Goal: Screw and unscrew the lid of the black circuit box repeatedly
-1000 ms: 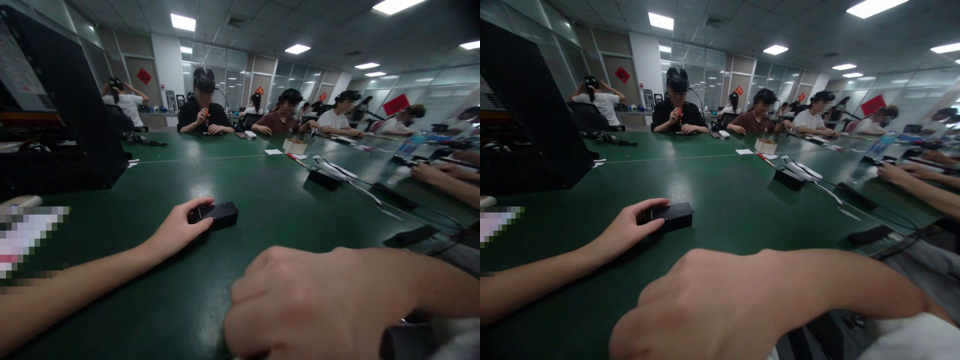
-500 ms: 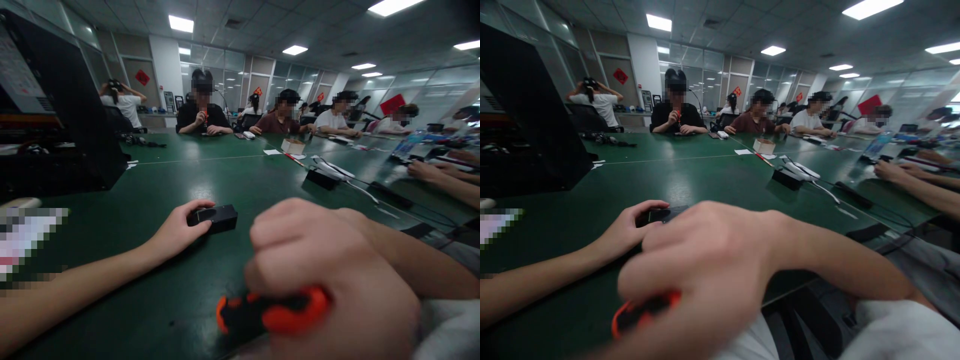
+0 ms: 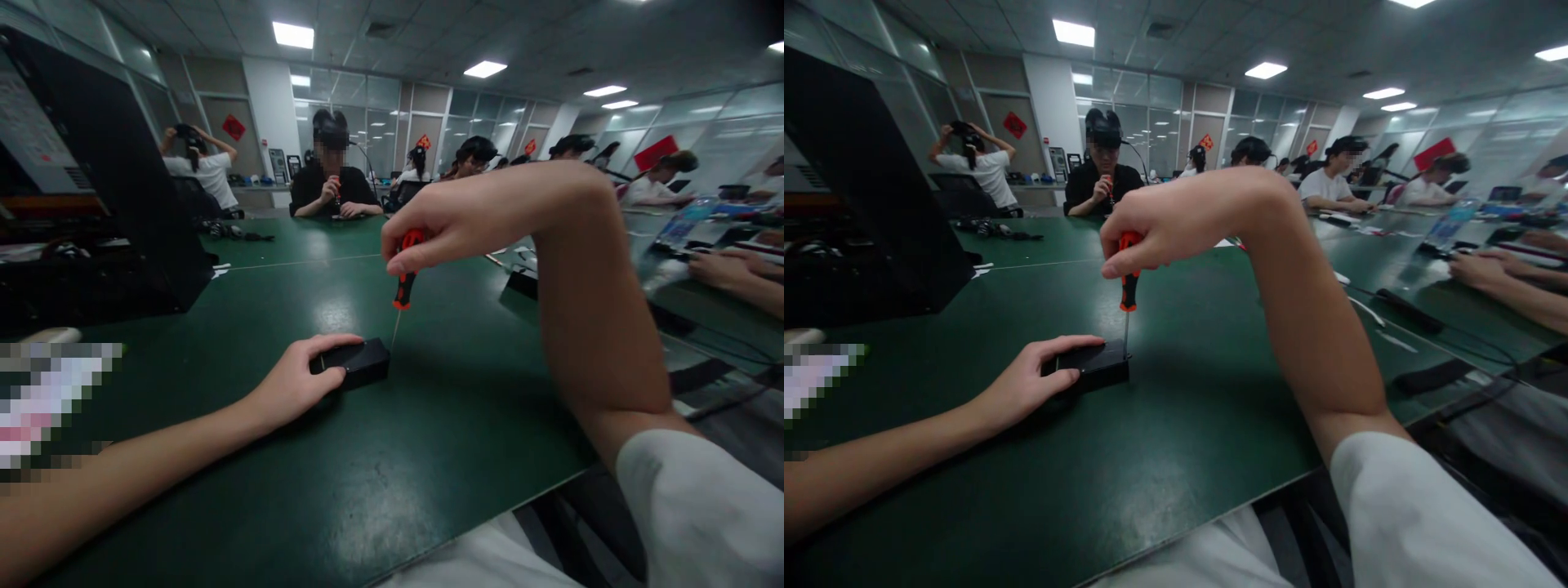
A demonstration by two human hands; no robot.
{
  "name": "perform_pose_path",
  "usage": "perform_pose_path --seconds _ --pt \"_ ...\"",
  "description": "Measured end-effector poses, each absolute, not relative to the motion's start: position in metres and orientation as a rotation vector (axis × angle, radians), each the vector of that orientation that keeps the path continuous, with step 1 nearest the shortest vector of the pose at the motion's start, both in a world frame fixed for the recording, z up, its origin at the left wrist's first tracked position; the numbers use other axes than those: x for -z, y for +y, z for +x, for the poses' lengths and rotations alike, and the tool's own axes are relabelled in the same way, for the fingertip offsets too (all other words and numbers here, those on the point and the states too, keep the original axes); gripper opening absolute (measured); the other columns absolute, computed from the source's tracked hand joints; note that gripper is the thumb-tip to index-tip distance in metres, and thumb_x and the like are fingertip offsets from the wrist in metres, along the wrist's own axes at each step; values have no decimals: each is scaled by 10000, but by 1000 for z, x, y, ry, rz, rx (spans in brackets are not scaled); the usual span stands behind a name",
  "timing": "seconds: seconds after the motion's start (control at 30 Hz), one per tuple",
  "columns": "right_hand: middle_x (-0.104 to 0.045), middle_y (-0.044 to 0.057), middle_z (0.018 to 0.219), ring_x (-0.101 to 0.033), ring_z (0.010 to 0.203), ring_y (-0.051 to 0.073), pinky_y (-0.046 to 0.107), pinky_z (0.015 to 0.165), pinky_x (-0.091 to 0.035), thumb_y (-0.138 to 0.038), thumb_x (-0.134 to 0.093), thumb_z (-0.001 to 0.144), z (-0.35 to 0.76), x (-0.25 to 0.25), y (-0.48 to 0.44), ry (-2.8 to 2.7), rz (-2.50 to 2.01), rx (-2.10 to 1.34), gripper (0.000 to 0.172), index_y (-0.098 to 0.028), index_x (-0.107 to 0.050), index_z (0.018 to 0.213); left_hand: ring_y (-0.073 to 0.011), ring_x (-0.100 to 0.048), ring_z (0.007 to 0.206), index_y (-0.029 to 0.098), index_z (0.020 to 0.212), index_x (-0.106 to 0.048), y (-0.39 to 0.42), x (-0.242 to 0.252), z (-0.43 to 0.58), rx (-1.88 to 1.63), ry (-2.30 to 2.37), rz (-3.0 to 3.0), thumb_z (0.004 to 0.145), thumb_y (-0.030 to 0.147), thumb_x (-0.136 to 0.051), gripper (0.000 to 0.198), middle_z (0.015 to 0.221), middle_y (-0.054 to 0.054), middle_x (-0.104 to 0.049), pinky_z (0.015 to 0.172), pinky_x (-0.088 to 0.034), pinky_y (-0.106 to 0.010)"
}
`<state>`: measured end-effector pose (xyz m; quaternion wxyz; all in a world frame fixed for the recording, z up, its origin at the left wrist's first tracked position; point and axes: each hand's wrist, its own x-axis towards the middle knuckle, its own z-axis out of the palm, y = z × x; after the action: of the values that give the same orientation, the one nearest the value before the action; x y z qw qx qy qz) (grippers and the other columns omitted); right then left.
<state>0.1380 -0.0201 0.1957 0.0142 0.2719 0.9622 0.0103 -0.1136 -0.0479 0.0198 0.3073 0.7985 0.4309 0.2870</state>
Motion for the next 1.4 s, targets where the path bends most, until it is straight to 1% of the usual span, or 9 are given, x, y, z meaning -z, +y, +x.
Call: perform_pose_path --seconds 0.23,0.33,0.47,0.57,0.77,0.97,1.1,1.23,1.4 --pt "-707 -40 866 -564 725 31 199 632 -375 -489 -503 960 125 -186 -16 3057 1044 -224 466 -94 -736 1044 -315 -630 1174 210 1253 -703 -48 -21 -113 -720 1068 2126 782 257 -570 492 1272 -63 -714 1062 -450 -448" --pt "-714 -59 871 -587 799 26 196 692 -393 -470 -486 950 121 -180 -14 3079 1047 -163 468 -83 -737 1027 -308 -639 1151 197 1257 -696 -48 -22 -112 -716 1053 2113 784 255 -565 495 1252 -62 -720 1052 -459 -435" --pt "-720 -59 819 -607 850 45 189 751 -422 -442 -585 909 120 -179 -11 3109 1006 -32 382 -106 -754 980 -315 -637 1161 202 1254 -693 -49 -23 -112 -711 1084 2082 782 265 -571 492 1252 -62 -719 1026 -479 -428" --pt "-711 -61 779 -606 839 50 182 739 -424 -436 -602 902 119 -179 -11 3114 1000 -34 359 -115 -757 947 -313 -635 1165 199 1260 -687 -48 -22 -113 -707 1081 2073 782 260 -570 496 1263 -66 -712 1025 -480 -427" --pt "-697 -54 778 -575 751 34 190 677 -394 -436 -569 935 119 -179 -13 3086 975 -148 400 -83 -745 999 -303 -648 1121 206 1269 -678 -48 -20 -114 -724 1079 2073 776 264 -580 506 1236 -61 -718 1015 -488 -428" --pt "-711 -58 786 -603 800 21 167 736 -411 -352 -508 967 123 -178 -8 3130 1022 98 370 -76 -755 956 -307 -645 1126 210 1262 -684 -47 -20 -115 -703 1073 2056 780 266 -577 497 1242 -59 -717 975 -507 -419" --pt "-711 -71 788 -609 837 15 164 775 -413 -324 -473 982 124 -177 -7 3161 1099 247 374 -81 -751 926 -300 -635 1151 214 1261 -685 -47 -20 -114 -710 1071 2067 794 254 -577 482 1253 -54 -712 1009 -487 -414" --pt "-719 -52 807 -620 880 43 179 793 -427 -322 -548 951 122 -178 -10 3153 1086 234 326 -71 -750 905 -311 -633 1162 210 1247 -690 -47 -21 -114 -718 1077 2068 781 258 -580 482 1247 -60 -714 1006 -492 -416" --pt "-724 -45 834 -625 909 47 173 788 -426 -340 -536 954 122 -178 -10 3140 1054 175 347 -68 -747 915 -309 -634 1157 211 1242 -686 -47 -20 -115 -713 1069 2066 783 260 -583 473 1250 -55 -710 985 -501 -399"
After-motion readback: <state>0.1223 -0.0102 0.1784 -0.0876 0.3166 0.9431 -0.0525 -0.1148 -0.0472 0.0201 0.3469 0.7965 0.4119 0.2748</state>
